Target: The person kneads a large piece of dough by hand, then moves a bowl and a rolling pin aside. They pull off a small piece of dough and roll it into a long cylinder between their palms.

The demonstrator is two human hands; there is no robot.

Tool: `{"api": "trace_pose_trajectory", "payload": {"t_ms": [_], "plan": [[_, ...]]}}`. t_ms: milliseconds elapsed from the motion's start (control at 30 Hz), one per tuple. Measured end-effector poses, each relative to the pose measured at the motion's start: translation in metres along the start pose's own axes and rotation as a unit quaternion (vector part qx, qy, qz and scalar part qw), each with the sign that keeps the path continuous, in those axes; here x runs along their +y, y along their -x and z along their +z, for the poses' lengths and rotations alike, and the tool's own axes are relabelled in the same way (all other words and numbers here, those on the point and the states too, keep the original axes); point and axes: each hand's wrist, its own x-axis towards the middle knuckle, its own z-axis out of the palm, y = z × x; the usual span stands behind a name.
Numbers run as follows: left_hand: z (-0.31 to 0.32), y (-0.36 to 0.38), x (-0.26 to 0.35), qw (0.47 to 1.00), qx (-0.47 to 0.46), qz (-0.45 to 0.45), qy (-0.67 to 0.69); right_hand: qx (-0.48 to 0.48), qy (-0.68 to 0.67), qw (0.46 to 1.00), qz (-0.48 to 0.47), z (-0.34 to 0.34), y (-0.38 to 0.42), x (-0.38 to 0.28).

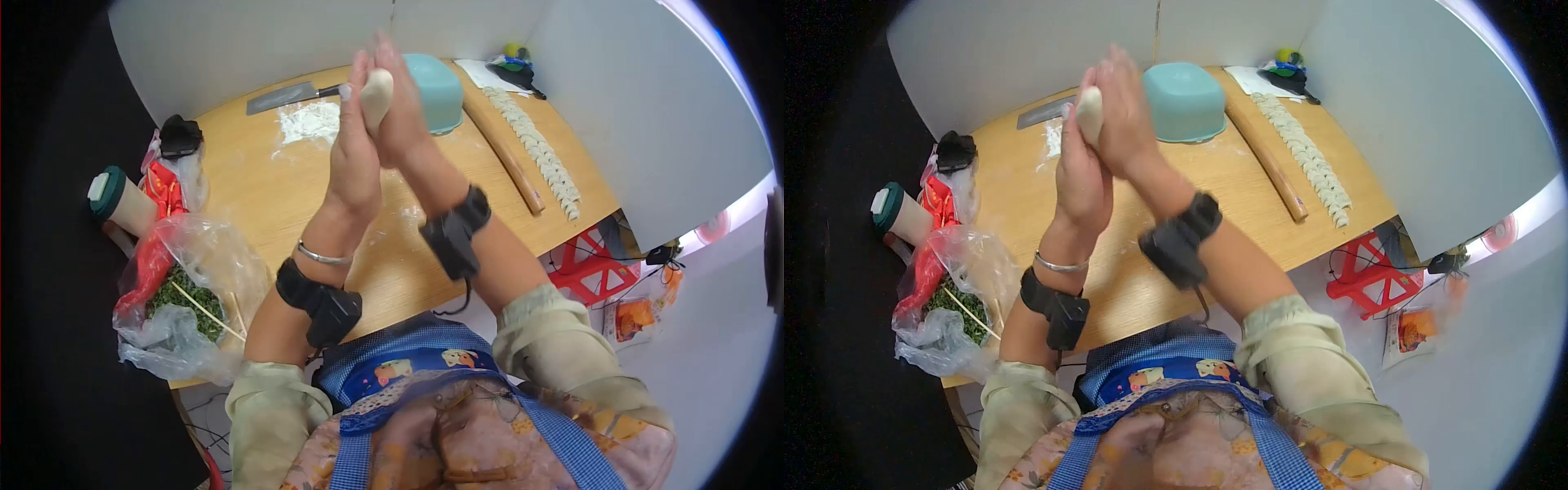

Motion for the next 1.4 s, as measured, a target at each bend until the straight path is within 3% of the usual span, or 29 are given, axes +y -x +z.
{"api": "trace_pose_trajectory", "payload": {"t_ms": [67, 100, 167, 233, 267, 300, 333, 367, 433, 500, 567, 600, 633, 733, 900, 967, 1000, 1033, 1100, 1167, 1233, 1267, 1367, 1400], "plan": [[0.001, 0.001, 0.001, 0.999, 0.007, -0.039, 0.034, 0.018, 0.203, 0.966, -0.157, -0.009, -0.025, 0.011], [-0.001, 0.0, 0.001, 0.994, 0.02, -0.078, 0.067, 0.017, 0.204, 0.965, -0.162, -0.007, -0.022, 0.005], [-0.017, -0.004, -0.001, 0.992, 0.045, -0.082, 0.089, -0.063, 0.063, 0.99, -0.109, 0.005, 0.006, -0.018], [-0.043, -0.005, -0.006, 0.998, 0.015, -0.065, -0.021, -0.072, 0.076, 0.988, -0.117, 0.016, 0.041, -0.037], [-0.04, -0.008, 0.004, 0.987, 0.082, -0.137, -0.002, -0.074, 0.09, 0.985, -0.125, 0.021, 0.056, -0.045], [-0.047, -0.013, -0.004, 0.987, 0.085, -0.135, -0.004, -0.073, 0.103, 0.983, -0.134, 0.024, 0.061, -0.049], [-0.055, -0.018, -0.017, 0.986, 0.092, 0.032, -0.134, -0.072, 0.1, 0.983, -0.135, 0.026, 0.06, -0.05], [-0.063, -0.02, -0.029, 0.941, 0.093, 0.196, -0.258, -0.076, 0.061, 0.992, -0.08, 0.027, 0.06, -0.052], [-0.046, -0.013, -0.014, 0.964, 0.049, 0.158, -0.21, -0.073, 0.024, 0.997, -0.025, 0.023, 0.052, -0.048], [-0.018, -0.003, -0.004, 0.98, 0.004, 0.118, -0.157, -0.063, -0.191, 0.965, 0.168, 0.011, 0.015, -0.029], [0.006, 0.007, -0.003, 0.998, -0.034, -0.001, -0.054, -0.007, -0.185, 0.965, 0.187, -0.005, -0.015, -0.019], [0.008, 0.011, -0.003, 0.993, -0.049, 0.002, -0.105, 0.044, -0.18, 0.96, 0.208, -0.009, -0.022, -0.019], [0.011, 0.012, -0.003, 0.993, -0.052, 0.005, -0.104, 0.044, -0.179, 0.961, 0.204, -0.011, -0.02, -0.02], [0.016, 0.012, 0.014, 0.99, 0.005, -0.123, 0.063, -0.062, -0.026, 0.998, -0.015, -0.011, -0.002, -0.017], [-0.033, -0.021, 0.003, 0.993, 0.069, -0.098, -0.001, -0.061, 0.003, 0.997, -0.056, 0.019, 0.083, -0.059], [-0.04, -0.023, 0.001, 0.992, 0.07, -0.1, -0.03, -0.055, 0.009, 0.997, -0.056, 0.023, 0.087, -0.062], [-0.045, -0.02, -0.003, 0.995, 0.01, -0.097, -0.013, -0.045, 0.018, 0.997, -0.058, 0.024, 0.088, -0.063], [-0.036, -0.015, 0.003, 0.995, 0.008, -0.1, -0.016, -0.041, 0.017, 0.997, -0.057, 0.02, 0.08, -0.057], [-0.007, 0.001, 0.01, 0.978, -0.015, -0.19, 0.083, -0.037, -0.009, 0.999, 0.034, 0.002, 0.04, -0.036], [0.007, 0.011, 0.003, 0.985, -0.031, -0.167, 0.038, 0.011, -0.191, 0.953, 0.234, -0.013, 0.003, -0.042], [0.013, 0.011, -0.004, 0.997, -0.047, -0.065, -0.012, -0.009, -0.126, 0.976, 0.175, -0.018, -0.005, -0.024], [0.013, 0.009, -0.002, 0.996, -0.052, -0.075, -0.011, -0.032, -0.062, 0.991, 0.118, -0.02, -0.005, -0.015], [-0.003, -0.002, 0.007, 0.996, 0.011, -0.092, 0.002, -0.045, -0.115, 0.991, 0.057, 0.001, 0.042, -0.037], [-0.013, -0.011, 0.009, 0.998, 0.026, -0.059, -0.003, -0.053, -0.085, 0.994, 0.033, 0.009, 0.065, -0.054]]}}
